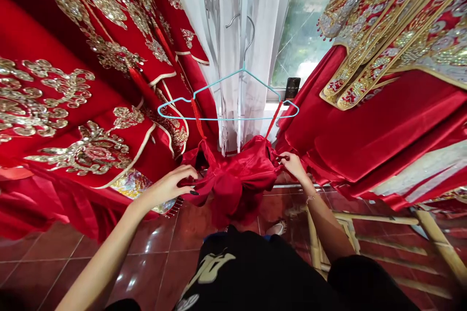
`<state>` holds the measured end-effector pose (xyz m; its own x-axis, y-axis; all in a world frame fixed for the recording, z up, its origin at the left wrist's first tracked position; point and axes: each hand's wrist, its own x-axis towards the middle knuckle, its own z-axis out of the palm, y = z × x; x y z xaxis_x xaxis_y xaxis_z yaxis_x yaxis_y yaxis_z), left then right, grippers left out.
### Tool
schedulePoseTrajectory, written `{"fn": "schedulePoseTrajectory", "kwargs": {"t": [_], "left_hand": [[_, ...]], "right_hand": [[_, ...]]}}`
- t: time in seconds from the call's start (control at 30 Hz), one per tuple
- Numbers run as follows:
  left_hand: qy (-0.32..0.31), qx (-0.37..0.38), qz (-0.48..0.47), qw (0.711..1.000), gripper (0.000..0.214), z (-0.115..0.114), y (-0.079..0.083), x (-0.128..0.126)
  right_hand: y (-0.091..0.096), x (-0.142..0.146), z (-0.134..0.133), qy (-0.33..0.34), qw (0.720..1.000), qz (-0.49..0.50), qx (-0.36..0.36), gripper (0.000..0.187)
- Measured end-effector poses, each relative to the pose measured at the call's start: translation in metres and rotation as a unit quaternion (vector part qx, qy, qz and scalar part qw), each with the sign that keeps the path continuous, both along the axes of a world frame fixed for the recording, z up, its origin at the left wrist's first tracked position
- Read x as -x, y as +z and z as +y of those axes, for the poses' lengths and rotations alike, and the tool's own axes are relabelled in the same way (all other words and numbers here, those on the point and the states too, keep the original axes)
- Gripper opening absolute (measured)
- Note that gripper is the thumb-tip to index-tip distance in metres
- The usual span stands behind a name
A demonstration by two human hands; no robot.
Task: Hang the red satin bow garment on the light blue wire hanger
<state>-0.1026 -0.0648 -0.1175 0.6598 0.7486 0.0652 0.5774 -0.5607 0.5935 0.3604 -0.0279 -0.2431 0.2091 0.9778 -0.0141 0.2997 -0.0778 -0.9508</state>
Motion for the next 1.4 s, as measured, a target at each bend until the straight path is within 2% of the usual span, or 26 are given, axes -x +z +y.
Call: {"fn": "schedulePoseTrajectory", "kwargs": {"t": [0.07,0.27,0.4,0.5,0.57,0.63,0.67,0.73,0.77,0.8,0.87,0.97,1.07,1.17,1.27,1.33,1.4], "left_hand": [[0.002,-0.038,0.003,0.999,0.026,0.001,0.006,0.004],[0.0,-0.088,-0.01,0.996,0.035,0.001,0.018,0.005],[-0.003,-0.024,-0.011,1.0,0.037,-0.002,0.023,0.005],[-0.002,0.002,0.0,1.0,0.033,-0.002,0.024,0.005],[0.002,-0.024,0.012,1.0,0.033,-0.001,0.023,0.006],[0.01,-0.074,0.035,0.997,0.032,0.0,0.022,0.009],[0.018,-0.108,0.046,0.993,0.031,0.001,0.02,0.012],[0.046,-0.186,0.053,0.98,0.029,0.001,0.017,0.017],[0.069,-0.225,0.047,0.971,0.028,0.001,0.014,0.019],[0.095,-0.262,0.037,0.96,0.026,0.0,0.012,0.02],[0.162,-0.315,0.011,0.935,0.022,-0.002,0.007,0.019],[0.289,-0.328,-0.025,0.899,0.014,-0.01,-0.001,0.008],[0.408,-0.268,-0.073,0.87,0.01,-0.021,-0.008,-0.007],[0.459,-0.137,-0.173,0.861,0.01,-0.03,-0.013,-0.02],[0.463,-0.028,-0.312,0.829,0.015,-0.032,-0.016,-0.031],[0.464,-0.032,-0.392,0.793,0.022,-0.026,-0.014,-0.036],[0.462,-0.074,-0.439,0.767,0.026,-0.014,-0.008,-0.038]], "right_hand": [[0.006,-0.007,-0.001,-0.007,0.999,0.029,0.018,0.007],[0.027,-0.012,-0.011,0.029,0.985,0.162,0.051,0.025],[0.03,-0.009,-0.021,0.033,0.982,0.176,0.056,0.03],[0.03,-0.003,-0.024,0.011,0.992,0.096,0.081,0.029],[0.033,0.003,-0.024,-0.026,0.996,0.031,0.082,0.031],[0.04,0.01,-0.024,-0.078,0.991,-0.094,0.063,0.041],[0.045,0.012,-0.024,-0.101,0.977,-0.178,0.055,0.048],[0.053,0.013,-0.024,-0.147,0.929,-0.336,0.048,0.059],[0.055,0.011,-0.023,-0.168,0.912,-0.371,0.048,0.063],[0.056,0.008,-0.023,-0.186,0.916,-0.354,0.042,0.065],[0.054,0.0,-0.021,-0.204,0.952,-0.228,0.016,0.057],[0.044,-0.011,-0.02,-0.172,0.984,-0.042,-0.011,0.035],[0.036,-0.009,-0.026,-0.156,0.983,0.093,-0.037,0.037],[0.036,0.004,-0.038,-0.149,0.959,0.221,-0.101,0.044],[0.042,0.021,-0.049,-0.112,0.945,0.262,-0.16,0.045],[0.048,0.03,-0.053,-0.094,0.944,0.244,-0.201,0.058],[0.056,0.033,-0.052,-0.105,0.947,0.173,-0.248,0.074]]}}
